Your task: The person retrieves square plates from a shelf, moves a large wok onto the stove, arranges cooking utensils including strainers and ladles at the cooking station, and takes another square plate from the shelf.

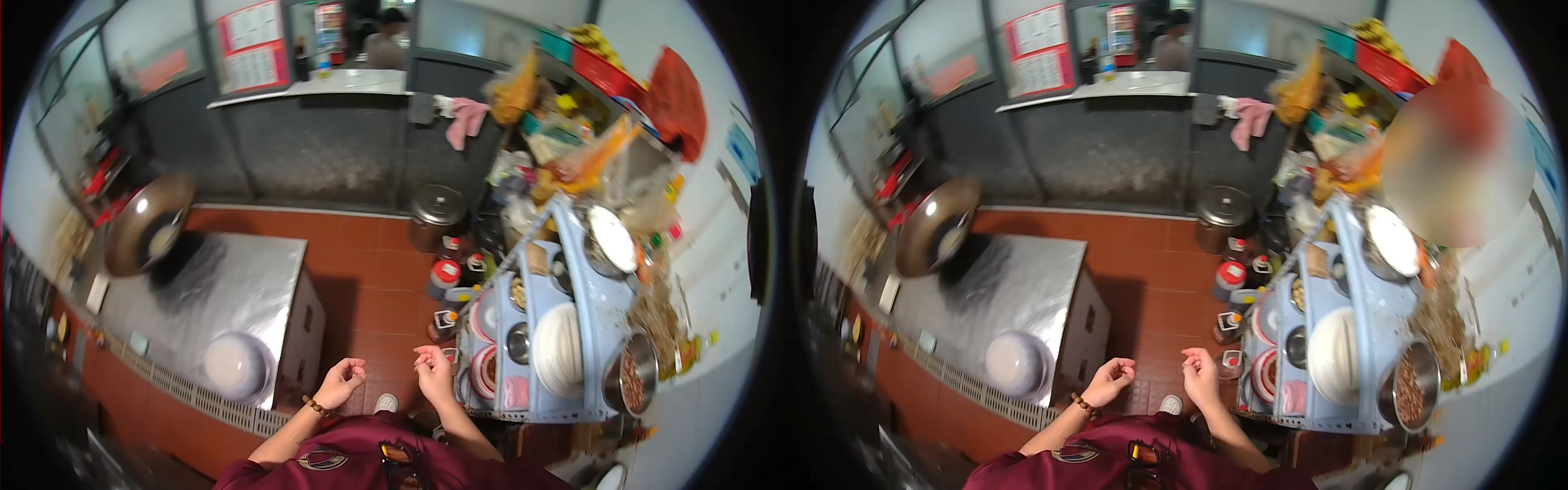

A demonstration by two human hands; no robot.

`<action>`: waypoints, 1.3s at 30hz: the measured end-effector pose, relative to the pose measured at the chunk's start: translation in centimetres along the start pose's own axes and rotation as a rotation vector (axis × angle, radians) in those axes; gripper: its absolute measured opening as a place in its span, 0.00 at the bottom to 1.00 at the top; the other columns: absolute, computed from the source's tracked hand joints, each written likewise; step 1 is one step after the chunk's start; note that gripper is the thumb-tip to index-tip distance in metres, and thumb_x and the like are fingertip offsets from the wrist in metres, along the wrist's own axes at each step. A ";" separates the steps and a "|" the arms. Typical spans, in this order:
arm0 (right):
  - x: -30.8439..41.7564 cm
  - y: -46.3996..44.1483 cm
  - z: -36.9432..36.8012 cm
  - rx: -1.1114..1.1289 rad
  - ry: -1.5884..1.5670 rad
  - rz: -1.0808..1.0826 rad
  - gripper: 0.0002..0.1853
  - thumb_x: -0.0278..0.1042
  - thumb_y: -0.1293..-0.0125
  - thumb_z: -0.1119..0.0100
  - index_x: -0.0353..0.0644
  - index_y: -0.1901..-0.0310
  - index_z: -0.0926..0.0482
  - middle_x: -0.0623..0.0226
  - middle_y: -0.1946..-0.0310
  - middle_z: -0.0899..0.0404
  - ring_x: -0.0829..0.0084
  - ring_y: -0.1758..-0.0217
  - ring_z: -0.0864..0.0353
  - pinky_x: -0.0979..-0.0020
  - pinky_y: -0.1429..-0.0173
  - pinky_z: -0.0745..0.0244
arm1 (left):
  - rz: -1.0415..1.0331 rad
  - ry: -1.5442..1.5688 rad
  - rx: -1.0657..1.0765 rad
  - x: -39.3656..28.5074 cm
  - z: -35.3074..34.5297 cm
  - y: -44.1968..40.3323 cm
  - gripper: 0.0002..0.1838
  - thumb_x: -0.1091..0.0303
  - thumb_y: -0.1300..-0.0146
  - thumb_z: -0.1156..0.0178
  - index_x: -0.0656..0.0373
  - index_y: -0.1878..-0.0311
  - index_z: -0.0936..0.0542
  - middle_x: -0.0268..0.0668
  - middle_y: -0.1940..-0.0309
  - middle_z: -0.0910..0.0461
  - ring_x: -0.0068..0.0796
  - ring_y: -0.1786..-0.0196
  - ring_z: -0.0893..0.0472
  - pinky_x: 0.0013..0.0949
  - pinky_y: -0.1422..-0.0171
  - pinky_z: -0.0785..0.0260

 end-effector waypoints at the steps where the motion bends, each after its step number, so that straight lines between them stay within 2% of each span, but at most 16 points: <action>1: 0.0 0.1 -1.8 0.054 -0.038 -0.010 0.15 0.14 0.39 0.49 0.35 0.51 0.22 0.74 0.69 0.25 0.83 0.67 0.25 0.80 0.59 0.27 | -0.005 0.040 -0.053 0.2 1.5 1.9 0.18 0.75 0.30 0.37 0.63 0.39 0.25 0.25 0.59 0.24 0.13 0.59 0.25 0.20 0.51 0.30; 6: 0.3 1.7 -10.9 0.321 -0.055 -0.044 0.13 0.16 0.37 0.48 0.34 0.51 0.23 0.72 0.69 0.24 0.84 0.68 0.25 0.81 0.60 0.27 | -0.092 0.157 -0.274 0.0 7.7 10.6 0.19 0.76 0.31 0.37 0.65 0.38 0.26 0.27 0.57 0.23 0.12 0.59 0.26 0.19 0.52 0.29; 12: 1.1 7.9 -22.1 0.596 -0.023 -0.060 0.12 0.16 0.37 0.49 0.33 0.53 0.22 0.74 0.71 0.26 0.85 0.69 0.26 0.81 0.62 0.28 | -0.160 0.280 -0.562 1.7 14.4 23.6 0.21 0.76 0.31 0.37 0.64 0.36 0.26 0.27 0.56 0.24 0.11 0.59 0.26 0.18 0.51 0.29; 20: 5.1 18.6 -33.6 0.809 -0.065 -0.013 0.11 0.15 0.36 0.48 0.34 0.53 0.22 0.73 0.68 0.23 0.83 0.66 0.25 0.79 0.59 0.27 | -0.227 0.353 -0.838 5.2 19.7 38.6 0.18 0.73 0.30 0.36 0.60 0.39 0.24 0.26 0.57 0.24 0.12 0.60 0.26 0.19 0.53 0.28; 23: 6.1 22.1 -36.8 0.866 -0.007 0.024 0.10 0.16 0.35 0.47 0.34 0.53 0.22 0.72 0.67 0.22 0.83 0.66 0.24 0.79 0.58 0.27 | -0.226 0.387 -0.876 6.4 21.0 42.7 0.18 0.75 0.30 0.37 0.62 0.38 0.24 0.29 0.54 0.23 0.14 0.53 0.23 0.22 0.45 0.26; 29: 6.5 27.7 -42.7 0.971 0.048 0.063 0.08 0.19 0.33 0.46 0.34 0.56 0.19 0.73 0.68 0.21 0.84 0.67 0.24 0.79 0.61 0.26 | -0.263 0.386 -1.022 8.2 23.4 50.4 0.17 0.74 0.29 0.36 0.63 0.40 0.24 0.29 0.55 0.22 0.14 0.53 0.23 0.22 0.46 0.27; 33: 7.0 30.3 -46.4 1.092 0.171 0.197 0.09 0.19 0.34 0.47 0.34 0.56 0.19 0.73 0.69 0.21 0.84 0.68 0.24 0.80 0.61 0.28 | -0.318 0.432 -1.121 8.3 24.8 53.9 0.18 0.74 0.31 0.36 0.63 0.39 0.24 0.29 0.56 0.23 0.14 0.56 0.25 0.20 0.50 0.27; 34: 6.9 31.0 -47.3 1.127 0.082 0.109 0.10 0.18 0.35 0.48 0.35 0.55 0.19 0.73 0.69 0.20 0.84 0.68 0.24 0.79 0.61 0.27 | -0.311 0.447 -1.143 8.4 25.2 54.5 0.18 0.75 0.31 0.36 0.64 0.39 0.25 0.30 0.56 0.23 0.14 0.56 0.25 0.21 0.49 0.27; 37: 7.0 32.4 -50.5 1.180 0.042 0.068 0.11 0.18 0.36 0.48 0.35 0.55 0.19 0.73 0.69 0.20 0.84 0.67 0.23 0.79 0.60 0.27 | -0.326 0.462 -1.190 9.2 26.6 55.9 0.18 0.75 0.31 0.36 0.64 0.39 0.25 0.30 0.56 0.23 0.15 0.56 0.24 0.21 0.49 0.28; 39: 7.4 33.2 -52.9 1.224 0.058 0.113 0.10 0.18 0.35 0.47 0.35 0.54 0.20 0.73 0.68 0.20 0.84 0.65 0.23 0.79 0.58 0.27 | -0.331 0.466 -1.239 9.4 27.7 56.9 0.18 0.75 0.31 0.36 0.65 0.39 0.25 0.30 0.56 0.22 0.15 0.56 0.24 0.21 0.49 0.28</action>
Point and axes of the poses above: each hand's wrist, its own y-axis away from the middle knuckle, its own z-axis out of the back of the hand, x = y × z, the point moved 9 cm from there along -y, towards the middle knuckle
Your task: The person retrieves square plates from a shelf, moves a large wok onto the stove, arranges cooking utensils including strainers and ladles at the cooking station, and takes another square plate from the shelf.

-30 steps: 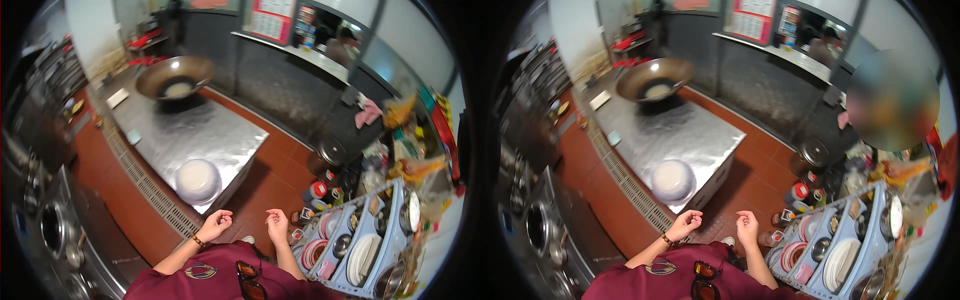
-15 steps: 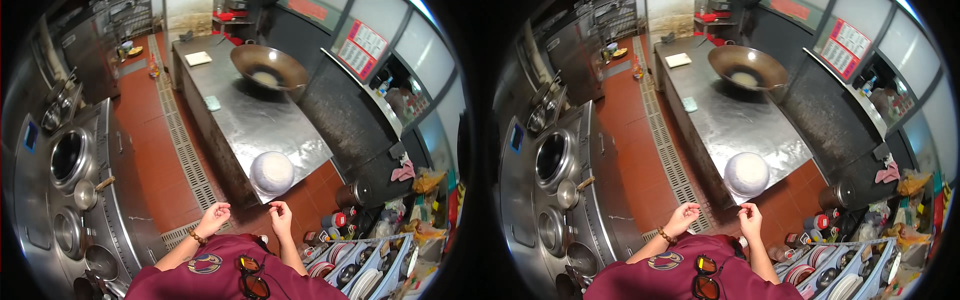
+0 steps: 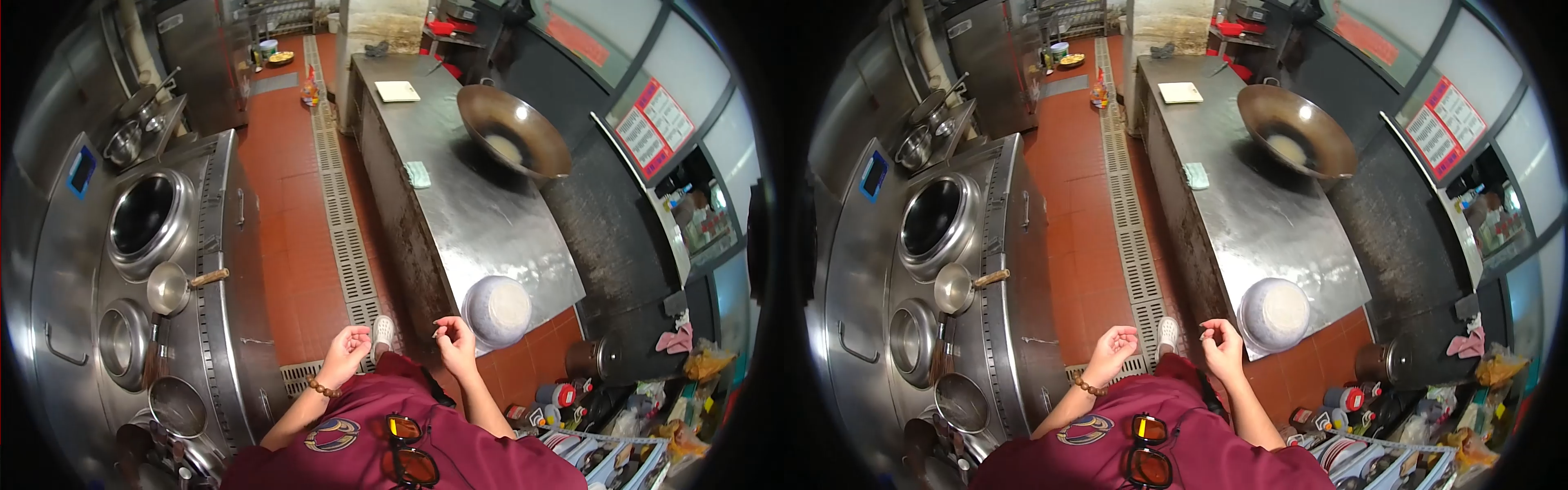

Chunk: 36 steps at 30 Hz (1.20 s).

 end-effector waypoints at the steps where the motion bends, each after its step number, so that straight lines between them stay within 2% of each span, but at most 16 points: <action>1: -0.1 -1.2 -0.8 0.029 0.019 0.005 0.10 0.18 0.35 0.46 0.34 0.53 0.21 0.74 0.67 0.21 0.84 0.65 0.23 0.79 0.57 0.27 | -0.007 -0.001 -0.023 -0.3 0.6 -0.4 0.18 0.75 0.31 0.36 0.65 0.39 0.25 0.30 0.56 0.22 0.15 0.56 0.24 0.21 0.49 0.28; 7: -1.5 -9.4 -5.4 0.119 0.043 0.027 0.07 0.21 0.30 0.47 0.34 0.54 0.20 0.73 0.69 0.21 0.84 0.66 0.23 0.78 0.58 0.26 | -0.035 -0.025 -0.145 -3.1 3.5 -5.1 0.18 0.75 0.31 0.36 0.65 0.41 0.24 0.30 0.57 0.22 0.15 0.57 0.24 0.21 0.48 0.29; 11: -0.7 -15.1 -7.3 0.150 0.050 0.000 0.08 0.22 0.33 0.45 0.35 0.56 0.18 0.72 0.68 0.19 0.85 0.70 0.30 0.78 0.66 0.33 | -0.065 -0.064 -0.172 -4.8 4.4 -10.6 0.18 0.76 0.32 0.36 0.65 0.41 0.24 0.30 0.56 0.21 0.15 0.57 0.23 0.21 0.48 0.28; 14: 0.2 -19.3 -7.8 0.218 0.064 0.032 0.08 0.22 0.32 0.46 0.35 0.56 0.19 0.71 0.68 0.19 0.84 0.69 0.27 0.78 0.64 0.31 | -0.072 -0.069 -0.166 -6.0 4.2 -15.1 0.18 0.77 0.32 0.36 0.65 0.41 0.24 0.30 0.56 0.21 0.15 0.57 0.23 0.21 0.48 0.28; 15: 0.3 -20.8 -8.0 0.222 -0.037 0.008 0.09 0.21 0.33 0.48 0.34 0.56 0.19 0.70 0.67 0.19 0.84 0.67 0.25 0.79 0.60 0.28 | -0.076 -0.080 -0.162 -6.4 4.1 -16.7 0.18 0.77 0.31 0.36 0.65 0.40 0.24 0.30 0.56 0.21 0.15 0.57 0.23 0.21 0.48 0.28; 18: 0.0 -24.9 -8.2 0.255 -0.054 0.017 0.09 0.19 0.34 0.48 0.34 0.55 0.20 0.68 0.64 0.19 0.82 0.63 0.23 0.78 0.55 0.26 | -0.089 -0.092 -0.154 -8.4 3.6 -20.4 0.17 0.77 0.31 0.37 0.66 0.40 0.25 0.30 0.57 0.21 0.14 0.57 0.23 0.21 0.49 0.29; 21: 1.3 -28.6 -8.4 0.343 -0.286 -0.012 0.09 0.18 0.35 0.45 0.34 0.54 0.23 0.67 0.63 0.19 0.81 0.61 0.22 0.76 0.53 0.25 | -0.101 -0.096 -0.152 -9.9 3.1 -23.0 0.17 0.77 0.30 0.38 0.66 0.40 0.25 0.30 0.57 0.21 0.14 0.57 0.23 0.21 0.51 0.29; 22: 3.1 -29.8 -8.4 0.393 -0.312 -0.010 0.09 0.15 0.37 0.44 0.36 0.56 0.25 0.65 0.61 0.21 0.78 0.58 0.22 0.75 0.50 0.25 | -0.099 -0.099 -0.152 -10.1 3.1 -23.5 0.17 0.77 0.30 0.39 0.66 0.40 0.25 0.30 0.57 0.21 0.14 0.57 0.23 0.20 0.51 0.30; 24: 7.6 -32.6 -8.4 0.442 -0.536 0.123 0.09 0.18 0.39 0.41 0.39 0.59 0.27 0.62 0.58 0.23 0.72 0.53 0.22 0.69 0.44 0.25 | -0.087 -0.113 -0.169 -10.3 3.6 -24.1 0.17 0.77 0.30 0.39 0.66 0.40 0.25 0.30 0.57 0.21 0.14 0.57 0.23 0.21 0.52 0.30; 26: 14.3 -34.6 -8.2 0.528 -0.809 0.232 0.10 0.26 0.40 0.39 0.42 0.61 0.30 0.58 0.56 0.25 0.64 0.48 0.23 0.59 0.37 0.27 | -0.068 -0.147 -0.191 -10.5 4.4 -24.6 0.17 0.76 0.30 0.39 0.66 0.40 0.25 0.30 0.57 0.21 0.14 0.57 0.23 0.21 0.53 0.30; 27: 17.4 -35.4 -7.9 0.548 -0.853 0.299 0.13 0.34 0.40 0.37 0.43 0.61 0.31 0.57 0.56 0.24 0.58 0.47 0.23 0.52 0.33 0.30 | -0.051 -0.171 -0.206 -10.4 4.8 -24.7 0.17 0.76 0.30 0.39 0.66 0.40 0.25 0.30 0.57 0.21 0.14 0.57 0.23 0.21 0.52 0.29; 28: 20.7 -35.9 -7.8 0.571 -0.917 0.322 0.14 0.37 0.42 0.37 0.44 0.62 0.32 0.57 0.57 0.25 0.56 0.46 0.24 0.51 0.33 0.32 | -0.034 -0.196 -0.220 -10.4 5.1 -25.0 0.17 0.75 0.30 0.39 0.66 0.40 0.25 0.30 0.57 0.21 0.14 0.57 0.23 0.21 0.52 0.29; 29: 23.6 -36.3 -7.6 0.602 -0.982 0.330 0.16 0.42 0.45 0.37 0.46 0.63 0.33 0.58 0.58 0.25 0.52 0.46 0.23 0.51 0.33 0.32 | -0.026 -0.183 -0.220 -10.3 5.4 -25.3 0.16 0.76 0.29 0.39 0.65 0.41 0.25 0.30 0.56 0.21 0.14 0.56 0.22 0.21 0.50 0.29; 31: 29.5 -36.3 -7.3 0.692 -1.073 0.417 0.16 0.45 0.45 0.37 0.49 0.63 0.31 0.59 0.59 0.26 0.52 0.50 0.24 0.52 0.41 0.29 | -0.006 -0.157 -0.218 -10.1 5.9 -25.9 0.15 0.78 0.29 0.40 0.64 0.41 0.25 0.29 0.56 0.21 0.14 0.54 0.22 0.22 0.47 0.28; 33: 34.3 -35.8 -7.4 0.815 -1.174 0.503 0.18 0.53 0.45 0.34 0.53 0.64 0.28 0.65 0.61 0.24 0.55 0.55 0.21 0.57 0.50 0.24 | -0.003 -0.118 -0.219 -10.0 6.1 -26.8 0.16 0.75 0.30 0.38 0.65 0.41 0.24 0.29 0.57 0.21 0.15 0.56 0.22 0.22 0.48 0.28; 36: 39.3 -35.1 -8.0 0.862 -1.307 0.720 0.12 0.48 0.34 0.43 0.49 0.63 0.30 0.63 0.61 0.21 0.56 0.63 0.19 0.60 0.56 0.27 | 0.034 -0.120 -0.198 -8.2 7.6 -28.8 0.17 0.73 0.31 0.37 0.65 0.41 0.24 0.29 0.58 0.21 0.16 0.57 0.23 0.23 0.48 0.28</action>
Point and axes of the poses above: each hand's wrist, its own y-axis away from the middle knuckle, its own z-axis out of the back of the hand, x = y × z, the point moved 9 cm from there along -y, towards the middle knuckle
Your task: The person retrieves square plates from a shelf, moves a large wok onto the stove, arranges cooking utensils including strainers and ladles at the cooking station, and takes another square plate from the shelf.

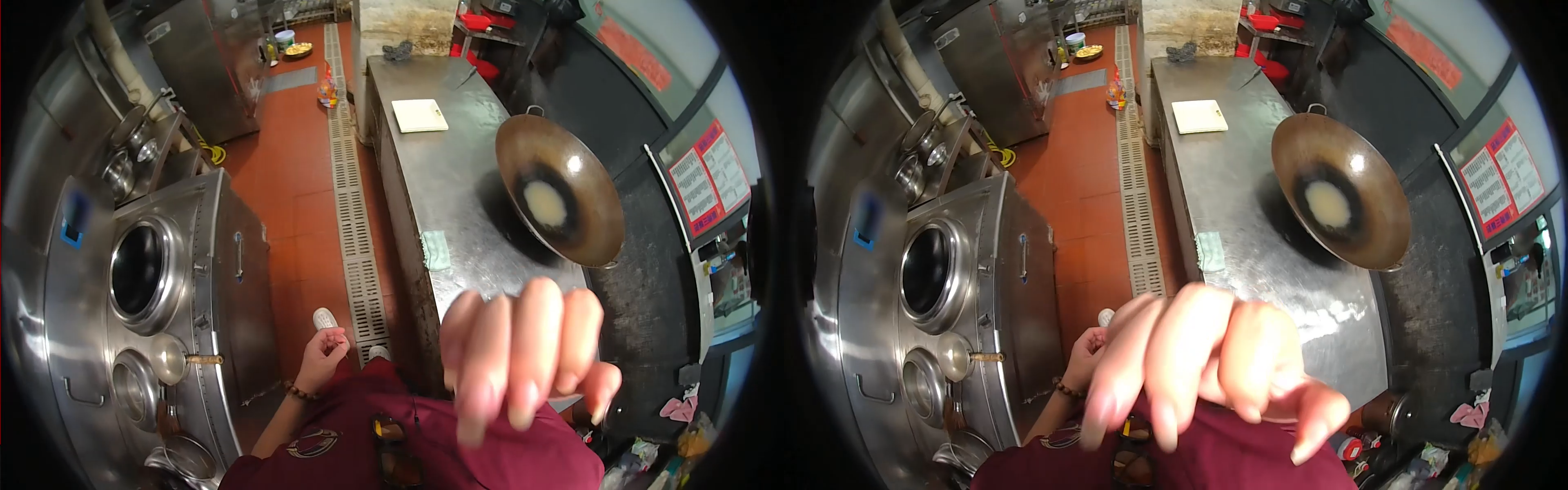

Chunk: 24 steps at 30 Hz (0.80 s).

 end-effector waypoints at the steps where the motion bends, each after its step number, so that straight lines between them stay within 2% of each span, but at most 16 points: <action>1: 0.0 -0.9 -0.7 0.007 -0.007 0.041 0.11 0.46 0.30 0.46 0.47 0.63 0.30 0.63 0.61 0.20 0.57 0.66 0.18 0.61 0.58 0.28 | -0.036 -0.025 0.022 -1.6 -0.3 -0.5 0.17 0.73 0.30 0.38 0.65 0.41 0.24 0.28 0.58 0.21 0.15 0.57 0.23 0.23 0.48 0.28; 3: -0.8 -2.0 -1.3 -0.075 -0.043 -0.037 0.11 0.44 0.28 0.47 0.46 0.61 0.30 0.63 0.61 0.21 0.56 0.67 0.17 0.55 0.49 0.31 | -0.060 -0.109 0.018 -2.7 0.2 -2.1 0.17 0.73 0.30 0.38 0.65 0.40 0.24 0.29 0.57 0.21 0.16 0.57 0.22 0.24 0.47 0.28; 4: -1.5 -2.7 -1.6 -0.121 -0.094 -0.108 0.12 0.46 0.29 0.45 0.46 0.59 0.28 0.63 0.61 0.21 0.55 0.64 0.15 0.49 0.37 0.34 | -0.072 -0.149 0.018 -3.2 0.5 -2.9 0.17 0.74 0.30 0.38 0.65 0.40 0.24 0.30 0.56 0.21 0.16 0.57 0.22 0.24 0.47 0.28; 6: -2.3 -3.1 -1.1 -0.151 -0.044 -0.143 0.12 0.45 0.28 0.46 0.45 0.60 0.29 0.63 0.63 0.22 0.56 0.67 0.16 0.49 0.41 0.35 | 0.014 -0.054 0.064 -3.6 0.9 -4.9 0.17 0.74 0.30 0.38 0.66 0.40 0.25 0.31 0.55 0.21 0.18 0.56 0.22 0.25 0.46 0.28; 7: -2.4 -3.2 -0.5 -0.128 0.057 -0.110 0.10 0.42 0.27 0.49 0.45 0.63 0.31 0.63 0.66 0.22 0.58 0.73 0.21 0.54 0.57 0.32 | 0.052 -0.008 0.087 -3.8 1.1 -6.1 0.17 0.74 0.30 0.39 0.66 0.40 0.25 0.32 0.54 0.21 0.18 0.55 0.22 0.26 0.45 0.28; 10: -2.8 -1.8 0.1 -0.506 0.707 0.051 0.13 0.39 0.27 0.51 0.44 0.69 0.33 0.65 0.76 0.25 0.64 0.83 0.28 0.62 0.80 0.35 | 0.008 -0.070 0.102 -5.5 2.5 -9.5 0.18 0.74 0.30 0.39 0.66 0.39 0.25 0.34 0.53 0.21 0.19 0.53 0.22 0.26 0.44 0.28; 14: -7.7 -6.5 2.2 -0.218 0.214 0.186 0.14 0.40 0.28 0.52 0.43 0.71 0.31 0.63 0.74 0.23 0.64 0.81 0.26 0.63 0.77 0.35 | 0.013 -0.064 0.145 -6.7 4.9 -13.3 0.18 0.74 0.31 0.38 0.66 0.39 0.25 0.33 0.53 0.20 0.18 0.54 0.23 0.25 0.46 0.28; 16: -10.6 -9.1 2.5 -0.067 0.015 0.158 0.13 0.43 0.28 0.49 0.44 0.67 0.29 0.62 0.69 0.22 0.60 0.75 0.21 0.56 0.59 0.36 | 0.000 -0.103 0.167 -8.5 6.2 -14.8 0.18 0.74 0.31 0.38 0.66 0.39 0.25 0.32 0.54 0.20 0.18 0.55 0.23 0.25 0.49 0.28; 17: -12.4 -10.3 2.4 0.003 -0.056 0.100 0.13 0.46 0.29 0.47 0.45 0.63 0.28 0.62 0.65 0.22 0.57 0.69 0.17 0.49 0.42 0.38 | -0.005 -0.122 0.179 -9.1 6.8 -15.5 0.19 0.74 0.31 0.38 0.66 0.39 0.25 0.32 0.54 0.20 0.17 0.56 0.23 0.25 0.50 0.28; 19: -15.3 -12.1 2.5 0.093 -0.137 0.074 0.14 0.49 0.29 0.44 0.46 0.59 0.27 0.61 0.60 0.21 0.54 0.63 0.13 0.42 0.26 0.37 | -0.034 -0.109 0.201 -9.7 8.3 -17.1 0.18 0.74 0.31 0.37 0.66 0.39 0.25 0.32 0.55 0.20 0.17 0.58 0.23 0.24 0.51 0.27; 24: -20.3 -14.6 3.5 0.166 -0.181 0.139 0.15 0.49 0.30 0.41 0.46 0.61 0.27 0.60 0.61 0.21 0.54 0.65 0.13 0.46 0.36 0.31 | -0.099 -0.077 0.277 -11.0 11.5 -20.6 0.18 0.75 0.31 0.38 0.67 0.40 0.25 0.31 0.57 0.19 0.15 0.58 0.23 0.24 0.51 0.27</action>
Point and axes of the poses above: each hand's wrist, its own y-axis away from the middle knuckle, its own z-axis out of the back of the hand, x = y × z, the point moved 9 cm from there along -y, towards the middle knuckle
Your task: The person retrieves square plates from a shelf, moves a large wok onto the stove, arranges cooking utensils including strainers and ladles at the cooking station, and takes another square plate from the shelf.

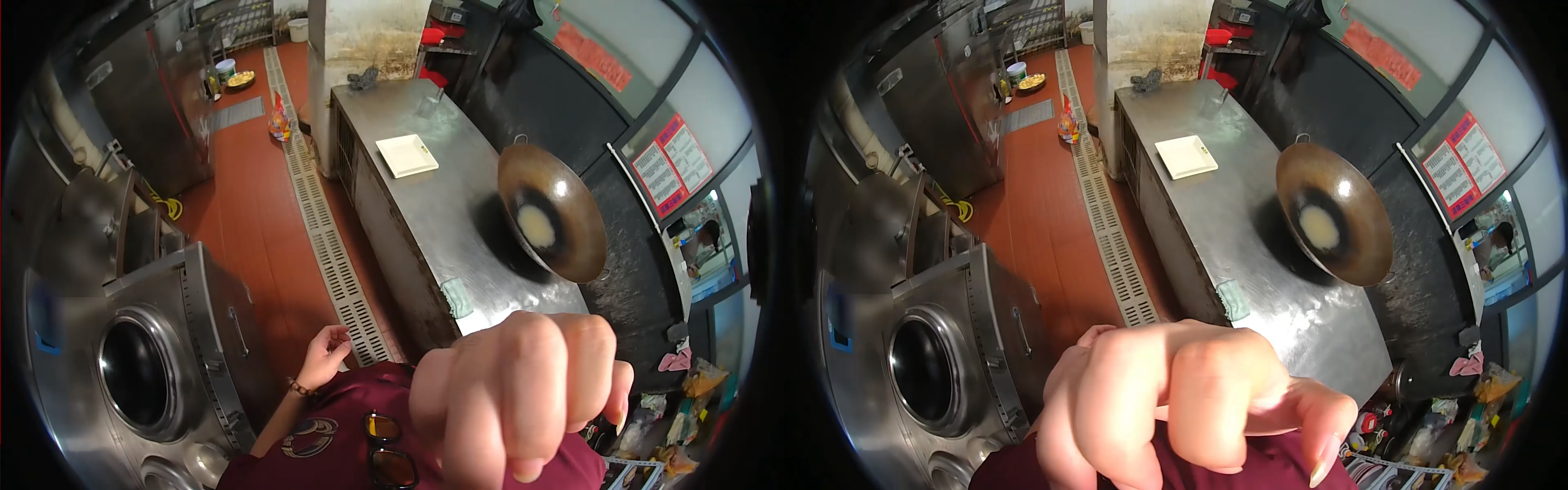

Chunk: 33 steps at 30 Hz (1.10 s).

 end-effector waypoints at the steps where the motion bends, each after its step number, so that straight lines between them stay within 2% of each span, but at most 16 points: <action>1: -0.7 -0.1 0.3 -0.001 0.001 -0.003 0.15 0.50 0.31 0.41 0.46 0.61 0.27 0.60 0.61 0.21 0.54 0.66 0.13 0.47 0.39 0.30 | 0.122 0.159 -0.018 2.3 1.0 -1.1 0.17 0.75 0.31 0.38 0.66 0.40 0.24 0.31 0.56 0.19 0.16 0.58 0.23 0.24 0.51 0.27; 2: -1.3 -0.3 0.5 -0.004 0.003 -0.006 0.16 0.50 0.31 0.41 0.46 0.62 0.27 0.60 0.61 0.21 0.54 0.66 0.13 0.48 0.41 0.29 | 0.094 0.094 -0.002 3.1 2.0 -1.2 0.17 0.75 0.31 0.38 0.66 0.40 0.24 0.31 0.56 0.20 0.16 0.58 0.22 0.24 0.51 0.27; 4: -2.2 -0.8 0.8 -0.017 0.016 -0.021 0.16 0.50 0.31 0.40 0.45 0.63 0.27 0.60 0.62 0.21 0.55 0.67 0.13 0.51 0.46 0.28 | 0.040 -0.034 0.035 0.2 2.7 -1.7 0.17 0.75 0.30 0.39 0.66 0.40 0.24 0.32 0.56 0.20 0.17 0.57 0.22 0.24 0.50 0.27; 12: -3.0 -1.2 4.3 -0.037 0.098 -0.039 0.18 0.51 0.32 0.38 0.44 0.66 0.26 0.60 0.64 0.20 0.57 0.69 0.14 0.61 0.66 0.21 | 0.090 0.046 0.099 0.0 4.2 -4.5 0.18 0.75 0.31 0.39 0.65 0.40 0.25 0.32 0.55 0.20 0.18 0.54 0.22 0.25 0.47 0.27; 13: -1.7 -1.0 4.8 -0.099 0.203 -0.109 0.17 0.50 0.32 0.42 0.44 0.65 0.28 0.59 0.62 0.20 0.56 0.67 0.14 0.59 0.60 0.24 | 0.098 0.082 0.115 -1.0 4.0 -4.8 0.18 0.75 0.31 0.39 0.65 0.40 0.25 0.32 0.55 0.20 0.18 0.54 0.22 0.25 0.47 0.27; 16: -0.4 -0.3 8.6 -0.122 0.417 -0.067 0.16 0.51 0.35 0.40 0.47 0.66 0.28 0.62 0.60 0.22 0.59 0.59 0.15 0.62 0.57 0.26 | 0.063 0.135 0.144 -1.2 4.1 -6.6 0.18 0.76 0.31 0.39 0.66 0.39 0.26 0.31 0.55 0.21 0.18 0.53 0.22 0.25 0.45 0.28; 17: 0.3 0.2 9.9 -0.181 0.511 -0.065 0.16 0.51 0.37 0.39 0.48 0.66 0.29 0.63 0.59 0.23 0.59 0.57 0.15 0.63 0.55 0.27 | 0.057 0.088 0.135 -1.0 4.6 -7.1 0.18 0.76 0.30 0.39 0.66 0.39 0.25 0.31 0.55 0.21 0.17 0.53 0.22 0.25 0.45 0.28; 20: 2.6 2.7 14.5 -0.444 0.758 -0.130 0.16 0.51 0.45 0.35 0.52 0.69 0.30 0.68 0.63 0.24 0.63 0.59 0.19 0.64 0.55 0.27 | 0.040 0.019 0.100 -0.9 6.4 -9.3 0.17 0.76 0.30 0.37 0.65 0.40 0.24 0.31 0.54 0.20 0.17 0.53 0.22 0.24 0.46 0.28; 21: 3.4 3.9 16.2 -0.441 0.756 -0.162 0.15 0.45 0.45 0.36 0.46 0.67 0.31 0.60 0.60 0.27 0.57 0.55 0.24 0.58 0.49 0.25 | 0.038 0.019 0.090 -0.5 7.0 -10.1 0.17 0.76 0.30 0.37 0.64 0.39 0.24 0.30 0.54 0.20 0.16 0.53 0.22 0.23 0.46 0.28; 23: 4.8 6.3 20.6 -0.549 0.895 -0.213 0.14 0.40 0.44 0.37 0.45 0.66 0.32 0.60 0.63 0.29 0.62 0.58 0.26 0.63 0.50 0.26 | 0.039 0.019 0.048 0.0 8.4 -12.2 0.17 0.77 0.32 0.36 0.65 0.41 0.23 0.31 0.56 0.20 0.16 0.54 0.22 0.24 0.46 0.27; 26: 6.6 10.6 27.7 -0.740 0.912 -0.273 0.11 0.33 0.42 0.38 0.42 0.65 0.31 0.63 0.66 0.30 0.68 0.62 0.29 0.70 0.56 0.31 | 0.029 -0.002 0.016 -1.4 9.9 -15.8 0.17 0.76 0.32 0.36 0.65 0.41 0.23 0.32 0.56 0.20 0.17 0.54 0.22 0.23 0.46 0.27; 28: 7.6 13.6 32.0 -0.868 0.903 -0.298 0.09 0.29 0.40 0.39 0.41 0.64 0.30 0.64 0.66 0.30 0.70 0.62 0.30 0.70 0.58 0.33 | 0.041 -0.031 -0.001 -2.5 10.3 -18.8 0.17 0.75 0.32 0.35 0.65 0.42 0.23 0.31 0.56 0.20 0.16 0.54 0.22 0.23 0.47 0.27; 29: 8.1 14.9 33.9 -0.937 0.900 -0.300 0.07 0.27 0.39 0.39 0.42 0.64 0.29 0.67 0.67 0.29 0.76 0.65 0.32 0.73 0.62 0.36 | 0.040 -0.035 -0.004 -2.9 10.4 -20.4 0.16 0.75 0.32 0.35 0.65 0.42 0.23 0.31 0.56 0.20 0.16 0.55 0.22 0.23 0.47 0.27; 32: 10.0 19.5 38.7 -1.123 0.955 -0.347 0.07 0.27 0.38 0.38 0.42 0.66 0.28 0.71 0.69 0.28 0.81 0.69 0.34 0.77 0.66 0.40 | 0.041 -0.058 0.009 -4.3 9.8 -25.1 0.16 0.75 0.31 0.36 0.64 0.42 0.22 0.31 0.56 0.20 0.16 0.55 0.23 0.23 0.48 0.27; 33: 10.6 19.9 39.7 -1.166 1.017 -0.336 0.07 0.25 0.36 0.39 0.43 0.69 0.28 0.77 0.73 0.29 0.86 0.73 0.38 0.79 0.69 0.45 | 0.043 -0.067 0.020 -4.8 9.4 -26.8 0.16 0.75 0.31 0.36 0.64 0.42 0.22 0.31 0.57 0.20 0.16 0.55 0.23 0.23 0.48 0.27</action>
Point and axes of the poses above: each hand's wrist, its own y-axis away from the middle knuckle, its own z-axis out of the back of the hand, x = y × z, the point moved 9 cm from there along -y, towards the middle knuckle
